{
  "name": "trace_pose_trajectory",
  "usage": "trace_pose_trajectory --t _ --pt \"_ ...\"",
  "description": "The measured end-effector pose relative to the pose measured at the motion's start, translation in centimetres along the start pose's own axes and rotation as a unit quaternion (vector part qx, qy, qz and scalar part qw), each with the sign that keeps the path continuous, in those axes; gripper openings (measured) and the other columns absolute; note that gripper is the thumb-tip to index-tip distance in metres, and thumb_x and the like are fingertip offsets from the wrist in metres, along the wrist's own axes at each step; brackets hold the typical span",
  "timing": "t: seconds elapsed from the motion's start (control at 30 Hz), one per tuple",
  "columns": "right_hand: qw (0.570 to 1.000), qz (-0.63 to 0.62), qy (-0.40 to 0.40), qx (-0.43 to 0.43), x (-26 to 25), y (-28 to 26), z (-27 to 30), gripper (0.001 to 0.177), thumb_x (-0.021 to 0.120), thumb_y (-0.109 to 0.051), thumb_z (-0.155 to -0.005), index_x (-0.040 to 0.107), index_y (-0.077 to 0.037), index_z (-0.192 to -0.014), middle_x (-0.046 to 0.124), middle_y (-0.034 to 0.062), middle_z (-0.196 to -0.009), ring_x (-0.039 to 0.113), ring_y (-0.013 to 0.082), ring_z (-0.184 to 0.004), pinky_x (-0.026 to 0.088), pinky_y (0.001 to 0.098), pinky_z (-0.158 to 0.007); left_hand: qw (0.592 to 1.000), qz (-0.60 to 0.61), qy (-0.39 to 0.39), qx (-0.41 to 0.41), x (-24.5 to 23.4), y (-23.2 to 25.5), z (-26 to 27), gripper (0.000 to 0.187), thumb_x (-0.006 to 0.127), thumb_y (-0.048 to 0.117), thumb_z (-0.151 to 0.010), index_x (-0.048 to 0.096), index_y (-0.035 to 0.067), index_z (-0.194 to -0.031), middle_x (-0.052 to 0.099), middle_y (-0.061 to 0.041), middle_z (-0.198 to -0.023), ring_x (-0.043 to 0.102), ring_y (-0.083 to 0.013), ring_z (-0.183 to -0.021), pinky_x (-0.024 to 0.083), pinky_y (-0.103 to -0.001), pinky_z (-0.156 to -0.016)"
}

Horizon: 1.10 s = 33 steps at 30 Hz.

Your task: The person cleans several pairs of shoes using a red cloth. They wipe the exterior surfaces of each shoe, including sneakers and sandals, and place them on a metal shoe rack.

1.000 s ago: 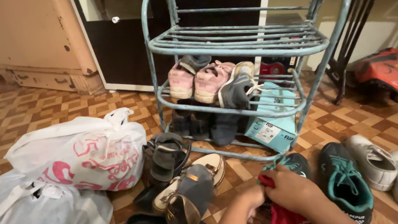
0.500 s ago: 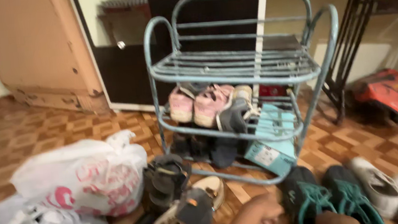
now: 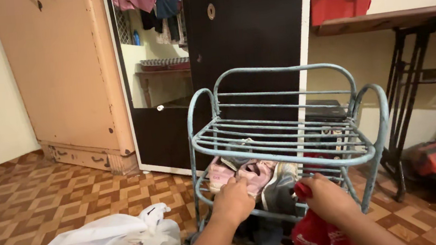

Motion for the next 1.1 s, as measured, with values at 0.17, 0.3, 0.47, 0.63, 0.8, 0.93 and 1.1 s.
trace_pose_trajectory --t 0.17,0.3,0.47,0.63,0.8,0.93,1.1 --pt "0.998 -0.011 -0.028 0.053 3.3 1.4 -1.6 0.056 0.08 -0.033 -0.076 0.066 -0.018 -0.128 0.063 0.0197 -0.123 0.067 0.0387 -0.112 0.054 0.0443 -0.098 0.999 -0.017 -0.018 0.042 2.7 0.5 -0.8 0.034 0.059 0.015 -0.086 0.066 0.006 -0.118 0.061 -0.02 -0.131 0.061 -0.0405 -0.12 0.05 -0.049 -0.102" --pt "0.99 0.005 -0.087 0.109 8.7 3.8 -2.1 0.063 0.085 -0.049 -0.075 0.067 -0.014 -0.124 0.061 0.0179 -0.128 0.065 0.037 -0.117 0.053 0.0424 -0.102 0.999 -0.02 -0.019 0.046 5.9 0.2 -1.5 0.033 0.06 0.012 -0.085 0.065 0.005 -0.117 0.062 -0.018 -0.128 0.059 -0.0394 -0.12 0.049 -0.049 -0.1" --pt "0.994 -0.053 -0.028 0.093 11.7 3.8 -3.6 0.058 0.083 -0.046 -0.074 0.07 -0.01 -0.117 0.064 0.0175 -0.123 0.066 0.0372 -0.114 0.053 0.0427 -0.099 0.997 -0.021 -0.011 0.077 8.1 0.1 -3.5 0.034 0.064 0.009 -0.08 0.064 0.004 -0.114 0.062 -0.018 -0.123 0.06 -0.0391 -0.118 0.048 -0.048 -0.099" --pt "0.991 -0.061 0.036 0.112 8.6 3.0 -2.7 0.044 0.075 -0.039 -0.083 0.07 -0.009 -0.115 0.065 0.0151 -0.121 0.066 0.0395 -0.109 0.052 0.0492 -0.094 0.997 -0.002 -0.041 0.068 9.9 0.2 -3.9 0.037 0.061 0.01 -0.084 0.062 0.005 -0.12 0.063 -0.017 -0.126 0.061 -0.038 -0.117 0.049 -0.048 -0.099" --pt "0.998 -0.001 0.062 -0.006 1.7 -2.9 0.4 0.039 0.075 -0.033 -0.074 0.075 -0.011 -0.107 0.067 0.0124 -0.111 0.068 0.0368 -0.1 0.055 0.0481 -0.086 0.991 0.064 -0.092 0.067 11.1 0.6 -2.6 0.044 0.059 0.014 -0.084 0.064 0.01 -0.128 0.062 -0.018 -0.131 0.059 -0.0388 -0.12 0.048 -0.048 -0.101" --pt "0.997 0.049 0.016 -0.053 -0.7 -6.8 3.9 0.032 0.075 -0.034 -0.071 0.075 -0.013 -0.095 0.069 0.008 -0.103 0.071 0.0323 -0.096 0.057 0.0445 -0.085 0.98 0.075 -0.132 0.131 11.3 1.3 -0.1 0.047 0.059 0.011 -0.079 0.067 0.007 -0.125 0.067 -0.022 -0.125 0.062 -0.0394 -0.119 0.049 -0.047 -0.101" --pt "0.995 0.049 -0.052 -0.065 2.1 -7.5 8.9 0.037 0.081 -0.032 -0.068 0.074 -0.016 -0.101 0.068 0.0101 -0.099 0.072 0.0319 -0.092 0.059 0.0443 -0.083 0.95 0.141 -0.217 0.173 12.3 1.1 6.2 0.056 0.059 0.015 -0.081 0.062 0.015 -0.136 0.067 -0.026 -0.121 0.062 -0.0417 -0.117 0.049 -0.048 -0.1"
Point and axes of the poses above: each hand's wrist, its own z-axis away from the middle knuckle, its own x-axis out of the palm, y = z × x, the point moved 10 cm from there along -z, towards the middle knuckle
